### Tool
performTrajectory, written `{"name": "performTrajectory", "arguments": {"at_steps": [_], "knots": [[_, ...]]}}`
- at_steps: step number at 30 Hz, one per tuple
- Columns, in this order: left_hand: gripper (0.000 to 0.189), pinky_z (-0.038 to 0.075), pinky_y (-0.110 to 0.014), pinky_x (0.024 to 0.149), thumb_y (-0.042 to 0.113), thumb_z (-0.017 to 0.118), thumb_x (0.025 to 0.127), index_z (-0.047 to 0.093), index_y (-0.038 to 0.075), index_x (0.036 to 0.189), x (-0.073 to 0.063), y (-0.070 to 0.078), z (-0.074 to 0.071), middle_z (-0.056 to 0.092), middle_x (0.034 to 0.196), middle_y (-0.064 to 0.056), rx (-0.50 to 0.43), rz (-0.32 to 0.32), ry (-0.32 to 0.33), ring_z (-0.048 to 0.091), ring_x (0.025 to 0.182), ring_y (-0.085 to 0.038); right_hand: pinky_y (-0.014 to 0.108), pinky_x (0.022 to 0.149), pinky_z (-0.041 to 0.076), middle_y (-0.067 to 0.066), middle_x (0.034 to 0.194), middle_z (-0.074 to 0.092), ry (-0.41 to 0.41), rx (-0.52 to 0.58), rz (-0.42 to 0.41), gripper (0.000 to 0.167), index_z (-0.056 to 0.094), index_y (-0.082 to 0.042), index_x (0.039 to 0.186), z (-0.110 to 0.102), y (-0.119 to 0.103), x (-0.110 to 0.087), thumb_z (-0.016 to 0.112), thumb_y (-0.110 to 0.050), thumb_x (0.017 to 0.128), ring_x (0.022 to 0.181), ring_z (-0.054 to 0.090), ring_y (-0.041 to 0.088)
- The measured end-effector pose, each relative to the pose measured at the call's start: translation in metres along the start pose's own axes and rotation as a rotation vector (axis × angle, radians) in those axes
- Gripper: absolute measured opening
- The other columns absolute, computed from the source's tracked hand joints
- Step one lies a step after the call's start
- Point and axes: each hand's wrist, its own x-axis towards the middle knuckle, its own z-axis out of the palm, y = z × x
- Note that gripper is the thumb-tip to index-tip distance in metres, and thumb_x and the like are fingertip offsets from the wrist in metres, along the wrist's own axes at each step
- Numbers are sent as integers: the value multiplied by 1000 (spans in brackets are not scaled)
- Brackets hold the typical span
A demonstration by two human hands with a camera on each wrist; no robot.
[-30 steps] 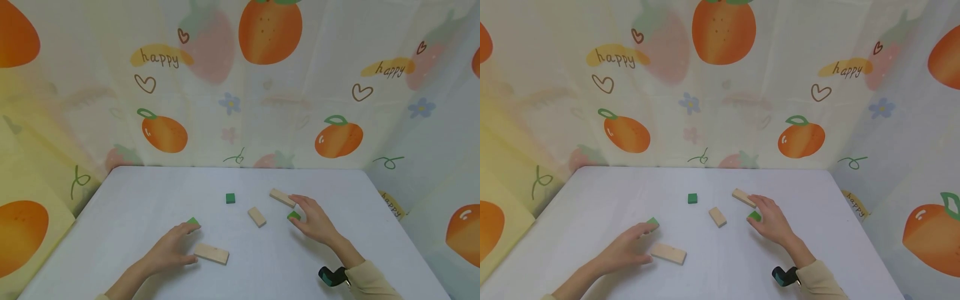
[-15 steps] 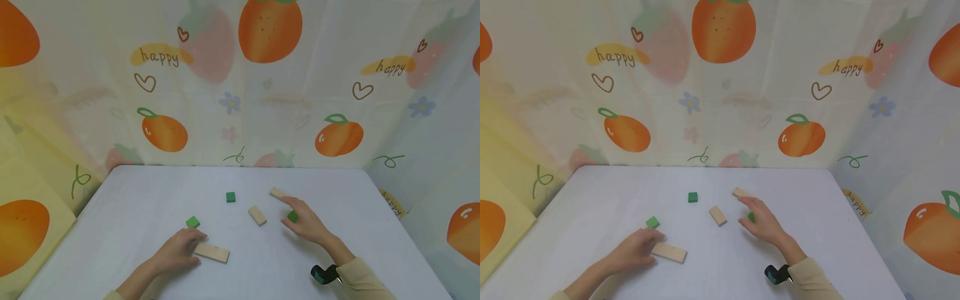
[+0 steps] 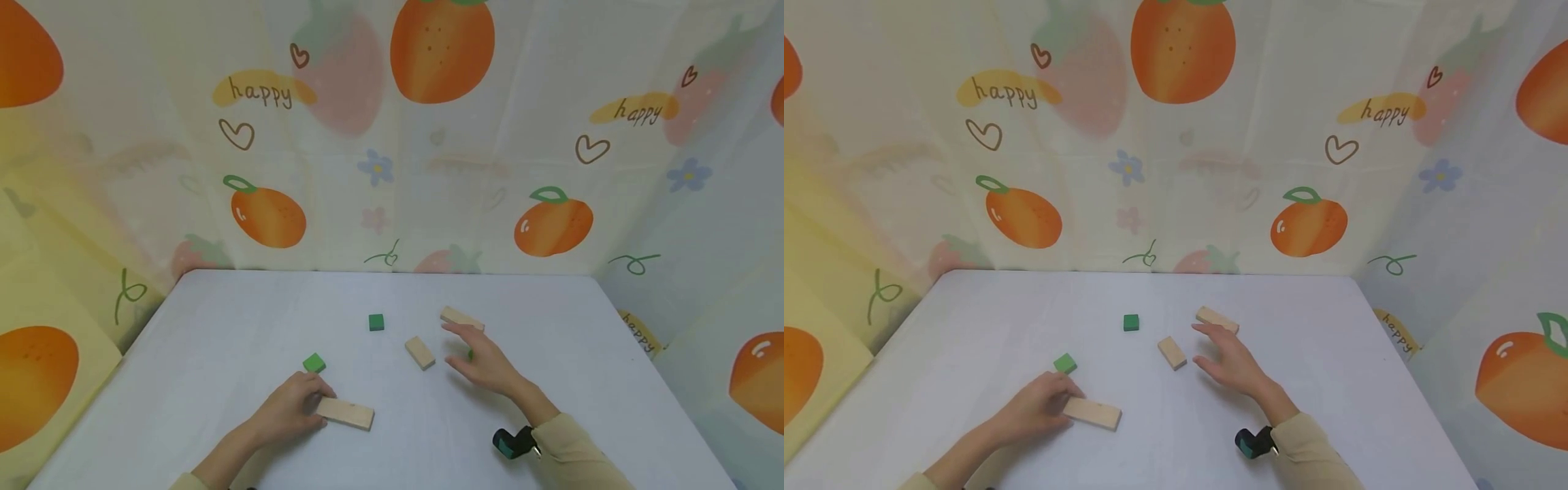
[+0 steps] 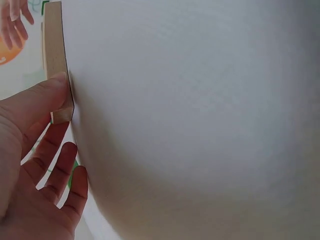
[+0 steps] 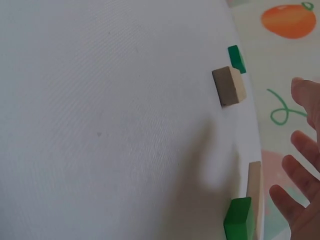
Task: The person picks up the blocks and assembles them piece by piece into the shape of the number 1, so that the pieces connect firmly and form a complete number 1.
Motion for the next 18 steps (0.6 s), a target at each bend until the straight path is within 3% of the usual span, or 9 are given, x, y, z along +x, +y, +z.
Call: {"name": "performTrajectory", "arguments": {"at_steps": [18], "knots": [[34,43,-40,91,17,80,64,63,28,92,3,-3,-2,60,100,15,-80,-25,-14,53,103,-14,46,98,37,8,129,53,-84,60,31,54,50,-6,129,16,-4,14,70,-16,80,123,45,29]]}}
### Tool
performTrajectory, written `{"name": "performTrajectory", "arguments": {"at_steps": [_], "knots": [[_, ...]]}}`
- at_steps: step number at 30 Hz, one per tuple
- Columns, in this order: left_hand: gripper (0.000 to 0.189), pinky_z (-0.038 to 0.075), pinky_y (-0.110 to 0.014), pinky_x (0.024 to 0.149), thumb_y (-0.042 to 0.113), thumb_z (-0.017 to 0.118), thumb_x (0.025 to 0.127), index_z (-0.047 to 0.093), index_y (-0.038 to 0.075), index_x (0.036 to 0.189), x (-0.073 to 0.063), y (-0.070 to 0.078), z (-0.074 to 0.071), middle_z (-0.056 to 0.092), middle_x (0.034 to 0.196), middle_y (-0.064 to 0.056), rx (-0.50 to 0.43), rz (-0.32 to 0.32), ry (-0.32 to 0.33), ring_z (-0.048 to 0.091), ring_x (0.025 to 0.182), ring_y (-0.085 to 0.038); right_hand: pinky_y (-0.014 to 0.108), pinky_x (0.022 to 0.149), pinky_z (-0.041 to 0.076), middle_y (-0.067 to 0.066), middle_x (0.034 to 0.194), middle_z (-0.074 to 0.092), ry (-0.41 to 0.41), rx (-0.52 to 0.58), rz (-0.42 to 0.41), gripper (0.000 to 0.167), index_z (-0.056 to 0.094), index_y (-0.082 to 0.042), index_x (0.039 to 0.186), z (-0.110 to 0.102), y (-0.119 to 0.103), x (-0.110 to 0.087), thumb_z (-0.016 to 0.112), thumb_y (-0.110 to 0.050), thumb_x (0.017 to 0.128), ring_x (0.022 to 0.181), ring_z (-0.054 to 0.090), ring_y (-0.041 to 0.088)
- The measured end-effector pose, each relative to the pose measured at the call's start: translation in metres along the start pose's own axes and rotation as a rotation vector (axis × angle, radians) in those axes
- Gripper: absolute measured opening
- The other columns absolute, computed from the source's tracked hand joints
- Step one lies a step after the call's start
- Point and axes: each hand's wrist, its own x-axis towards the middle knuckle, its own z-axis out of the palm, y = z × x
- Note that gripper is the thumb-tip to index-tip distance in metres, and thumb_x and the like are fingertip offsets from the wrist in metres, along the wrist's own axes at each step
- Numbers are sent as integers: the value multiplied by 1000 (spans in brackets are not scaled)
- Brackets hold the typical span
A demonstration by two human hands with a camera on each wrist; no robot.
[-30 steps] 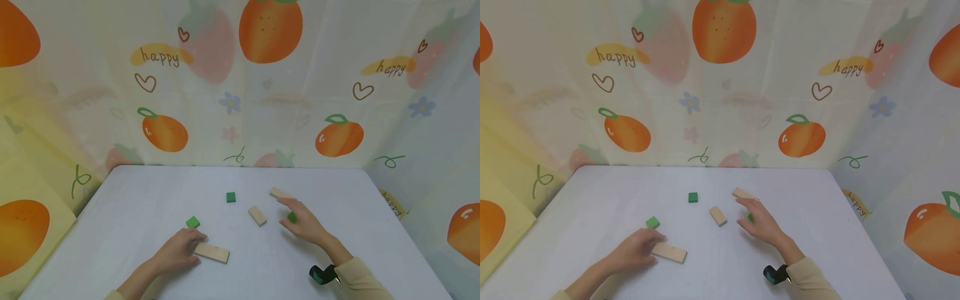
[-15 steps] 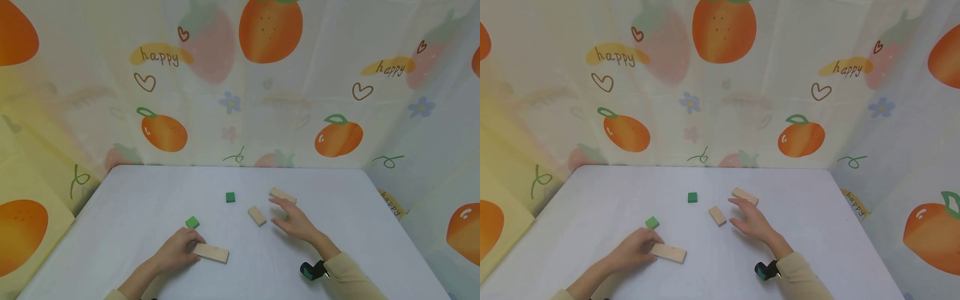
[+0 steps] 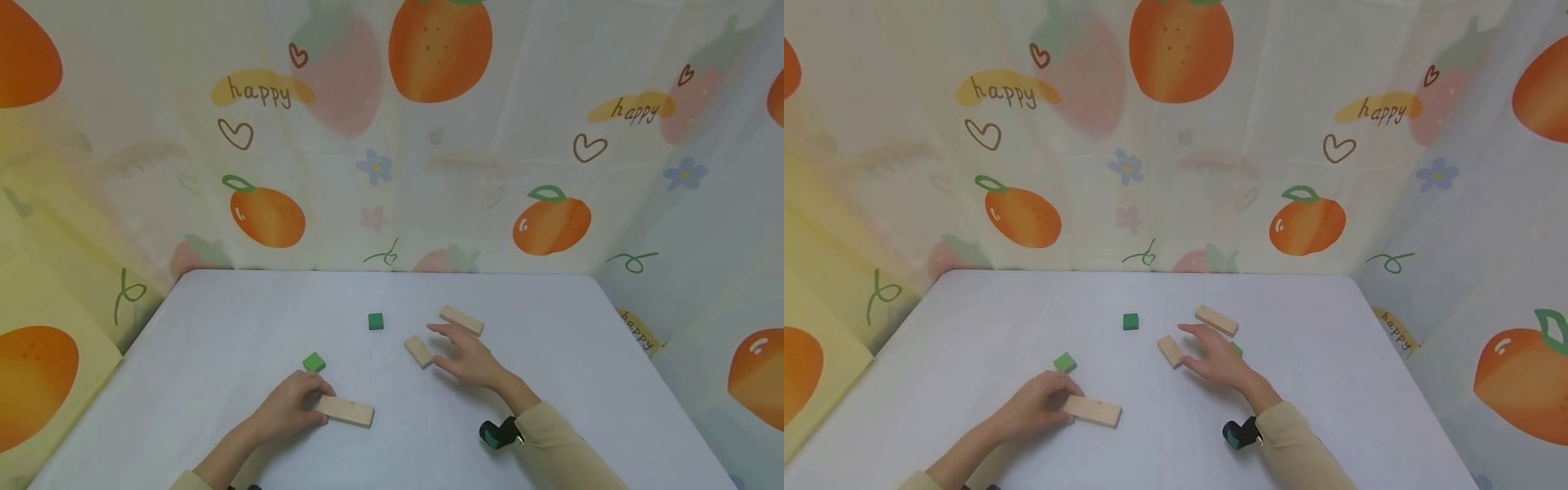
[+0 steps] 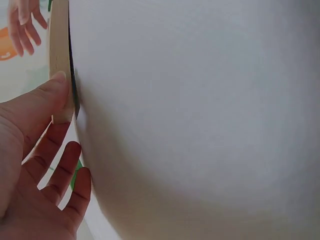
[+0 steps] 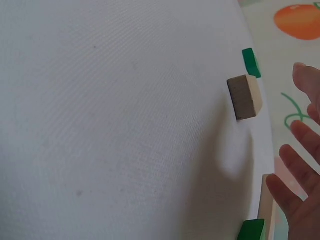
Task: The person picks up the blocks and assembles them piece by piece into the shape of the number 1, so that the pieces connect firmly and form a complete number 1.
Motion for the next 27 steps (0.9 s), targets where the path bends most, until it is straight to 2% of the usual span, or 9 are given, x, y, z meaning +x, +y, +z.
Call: {"name": "performTrajectory", "arguments": {"at_steps": [10,14,20,24,27], "knots": [[33,42,-44,92,18,80,65,63,24,93,2,-1,-1,61,99,12,-25,1,7,55,106,-19,45,95,41,10,132,51,-54,54,-7,52,48,-4,131,2,2,5,66,-15,83,122,46,28],[33,44,-42,90,20,80,66,63,24,94,2,0,-1,60,98,14,-18,16,4,56,103,-16,44,96,40,9,133,50,-69,59,-13,53,47,-4,131,4,4,6,66,-16,83,123,45,28],[33,46,-33,82,22,79,67,62,25,94,2,6,1,58,94,19,-22,75,21,54,92,-8,44,98,38,7,134,50,-83,76,3,54,47,-5,132,3,5,9,67,-18,83,125,44,26],[33,46,-29,79,21,80,67,62,24,94,2,13,2,58,92,19,-44,129,47,53,88,-7,44,100,37,6,134,50,-101,48,10,54,47,-6,132,4,7,11,66,-20,83,125,44,25],[33,46,-28,78,21,80,67,62,24,95,3,20,4,58,92,18,-62,143,48,52,88,-6,43,100,36,6,134,50,-118,16,10,56,46,-5,133,5,9,13,66,-20,83,125,43,25]]}}
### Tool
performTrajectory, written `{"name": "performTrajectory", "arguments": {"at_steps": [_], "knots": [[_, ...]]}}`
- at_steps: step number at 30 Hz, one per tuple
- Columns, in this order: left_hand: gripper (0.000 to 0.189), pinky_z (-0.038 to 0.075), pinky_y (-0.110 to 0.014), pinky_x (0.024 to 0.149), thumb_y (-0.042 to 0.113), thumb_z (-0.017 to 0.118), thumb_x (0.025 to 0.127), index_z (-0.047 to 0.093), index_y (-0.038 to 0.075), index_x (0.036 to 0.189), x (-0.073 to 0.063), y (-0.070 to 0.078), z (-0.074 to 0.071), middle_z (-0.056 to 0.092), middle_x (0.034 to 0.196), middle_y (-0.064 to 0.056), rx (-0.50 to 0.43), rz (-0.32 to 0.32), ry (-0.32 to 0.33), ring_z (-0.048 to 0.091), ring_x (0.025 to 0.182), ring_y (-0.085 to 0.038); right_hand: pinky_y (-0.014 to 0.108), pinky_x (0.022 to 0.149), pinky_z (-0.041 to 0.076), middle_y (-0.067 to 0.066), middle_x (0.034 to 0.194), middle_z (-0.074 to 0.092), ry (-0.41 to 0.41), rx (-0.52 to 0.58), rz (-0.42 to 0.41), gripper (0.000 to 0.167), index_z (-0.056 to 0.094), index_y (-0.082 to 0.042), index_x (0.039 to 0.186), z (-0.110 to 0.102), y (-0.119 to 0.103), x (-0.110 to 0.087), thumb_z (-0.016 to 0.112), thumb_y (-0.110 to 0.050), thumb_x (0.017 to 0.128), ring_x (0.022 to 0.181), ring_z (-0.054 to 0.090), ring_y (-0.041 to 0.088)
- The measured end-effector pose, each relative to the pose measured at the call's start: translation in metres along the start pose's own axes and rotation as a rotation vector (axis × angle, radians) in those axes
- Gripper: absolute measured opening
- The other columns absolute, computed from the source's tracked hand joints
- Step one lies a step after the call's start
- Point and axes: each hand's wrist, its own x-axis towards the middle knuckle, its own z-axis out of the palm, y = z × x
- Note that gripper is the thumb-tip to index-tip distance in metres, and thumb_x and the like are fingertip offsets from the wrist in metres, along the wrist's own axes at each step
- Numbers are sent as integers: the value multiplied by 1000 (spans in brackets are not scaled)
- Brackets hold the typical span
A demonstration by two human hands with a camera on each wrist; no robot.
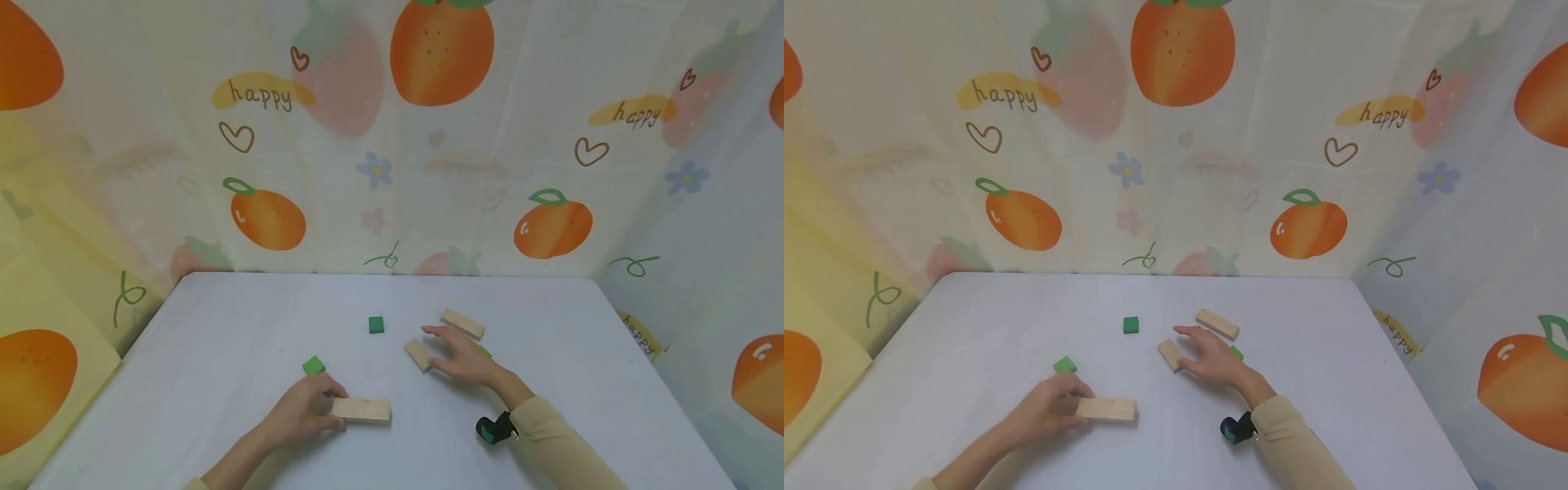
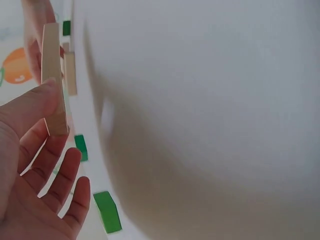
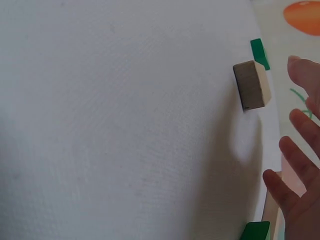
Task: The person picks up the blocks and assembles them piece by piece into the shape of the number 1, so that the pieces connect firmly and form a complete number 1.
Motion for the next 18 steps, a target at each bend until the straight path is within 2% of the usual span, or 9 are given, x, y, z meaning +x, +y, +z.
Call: {"name": "performTrajectory", "arguments": {"at_steps": [12,18], "knots": [[32,44,-26,75,24,80,67,62,25,94,1,21,14,56,89,20,28,-38,-16,50,85,-4,44,102,33,11,137,46,-92,-26,-29,59,41,-1,135,1,4,3,65,-18,83,126,41,28],[31,44,-24,73,23,80,67,62,24,93,2,33,21,56,88,19,45,-12,-11,48,83,-3,45,102,32,11,137,46,-127,-42,-22,60,41,-3,135,-3,1,5,64,-20,82,127,41,29]]}}
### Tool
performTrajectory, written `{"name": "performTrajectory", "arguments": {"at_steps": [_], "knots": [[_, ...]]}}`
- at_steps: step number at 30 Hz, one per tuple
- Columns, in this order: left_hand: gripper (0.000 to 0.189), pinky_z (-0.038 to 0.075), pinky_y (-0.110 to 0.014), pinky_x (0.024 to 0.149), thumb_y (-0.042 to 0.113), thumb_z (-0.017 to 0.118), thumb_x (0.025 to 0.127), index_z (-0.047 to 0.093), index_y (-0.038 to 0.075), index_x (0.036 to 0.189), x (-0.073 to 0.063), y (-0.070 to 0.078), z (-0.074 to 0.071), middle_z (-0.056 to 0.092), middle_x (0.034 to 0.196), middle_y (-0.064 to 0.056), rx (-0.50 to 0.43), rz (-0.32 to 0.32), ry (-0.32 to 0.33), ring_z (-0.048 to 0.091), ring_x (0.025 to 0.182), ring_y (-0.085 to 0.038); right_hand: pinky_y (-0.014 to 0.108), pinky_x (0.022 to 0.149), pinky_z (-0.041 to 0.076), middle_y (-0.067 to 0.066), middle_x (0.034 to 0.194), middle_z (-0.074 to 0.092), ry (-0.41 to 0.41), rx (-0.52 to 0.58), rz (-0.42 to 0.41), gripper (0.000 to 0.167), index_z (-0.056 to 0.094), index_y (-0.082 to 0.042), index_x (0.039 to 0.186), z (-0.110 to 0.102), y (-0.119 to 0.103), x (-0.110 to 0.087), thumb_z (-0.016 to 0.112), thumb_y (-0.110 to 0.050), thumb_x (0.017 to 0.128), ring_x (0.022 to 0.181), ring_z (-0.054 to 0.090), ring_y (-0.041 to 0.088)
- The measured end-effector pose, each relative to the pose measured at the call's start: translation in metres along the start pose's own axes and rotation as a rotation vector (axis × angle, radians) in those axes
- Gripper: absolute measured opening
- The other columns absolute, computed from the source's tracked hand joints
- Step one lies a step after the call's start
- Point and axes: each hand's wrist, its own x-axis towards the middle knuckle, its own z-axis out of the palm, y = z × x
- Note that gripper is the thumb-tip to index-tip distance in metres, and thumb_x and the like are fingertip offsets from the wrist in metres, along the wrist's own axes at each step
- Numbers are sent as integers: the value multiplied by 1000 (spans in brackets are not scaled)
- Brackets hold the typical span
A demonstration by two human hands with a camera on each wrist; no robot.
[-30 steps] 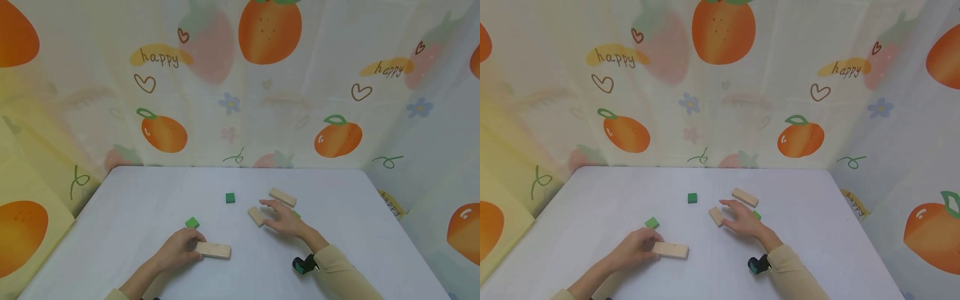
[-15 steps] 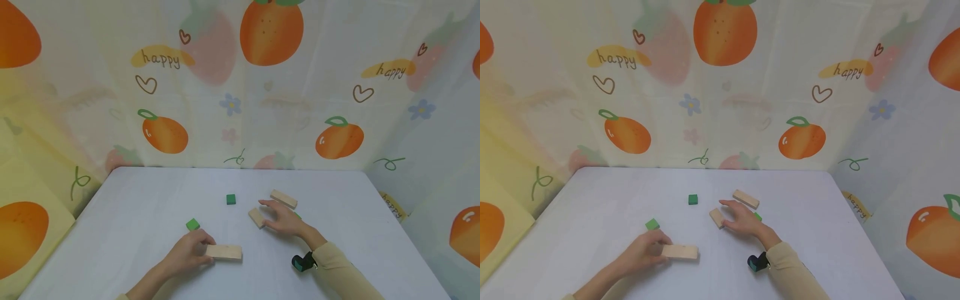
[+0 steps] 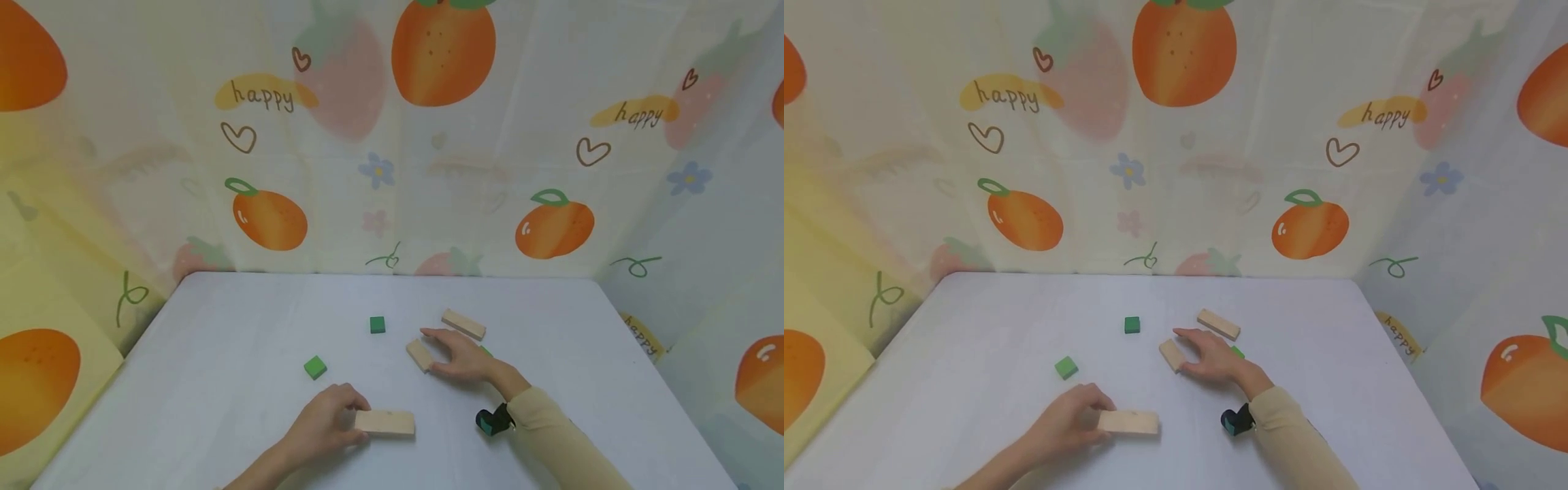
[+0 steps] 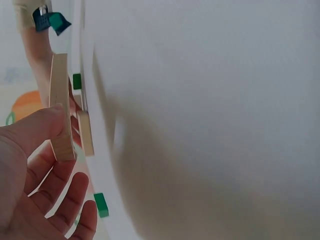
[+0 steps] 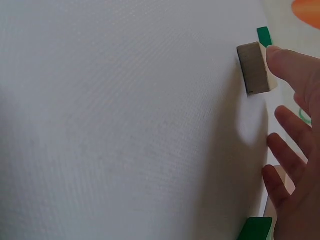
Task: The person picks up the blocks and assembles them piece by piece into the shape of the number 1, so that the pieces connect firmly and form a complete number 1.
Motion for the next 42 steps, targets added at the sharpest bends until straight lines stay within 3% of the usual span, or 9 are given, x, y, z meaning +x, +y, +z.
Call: {"name": "performTrajectory", "arguments": {"at_steps": [7,12,18,22,35,42], "knots": [[31,43,-22,70,23,80,67,62,22,92,1,13,11,56,87,17,-16,63,-8,48,80,-3,43,104,31,7,136,48,-11,-111,-25,61,43,-7,135,2,3,3,64,-23,81,126,42,25],[30,43,-20,70,25,79,69,61,23,93,0,20,19,54,88,18,-45,45,-54,47,81,-1,43,103,31,5,136,48,-16,-161,-52,63,44,-8,135,5,5,4,66,-26,79,125,43,23],[30,43,-20,70,24,79,69,60,23,93,-4,24,27,54,87,17,-30,92,-19,48,81,-2,52,96,34,4,140,44,-39,-147,-17,64,42,-11,137,7,0,5,66,-25,80,123,43,28],[30,43,-20,70,25,78,69,61,23,93,-6,26,29,53,87,18,-33,71,-34,47,80,-1,56,92,34,4,140,44,-40,-133,11,63,42,-13,137,9,-3,5,66,-25,80,122,42,30],[30,43,-21,71,29,77,70,61,24,94,-6,29,36,51,87,20,-12,29,-99,44,80,2,50,89,38,7,129,51,53,-184,13,61,46,-11,134,16,-8,5,68,-32,80,119,45,28],[29,42,-21,71,31,77,70,61,25,93,-4,31,39,51,86,20,-7,8,-126,43,79,2,50,89,37,8,129,50,41,-158,35,65,44,-11,135,17,-6,5,68,-34,79,119,45,27]]}}
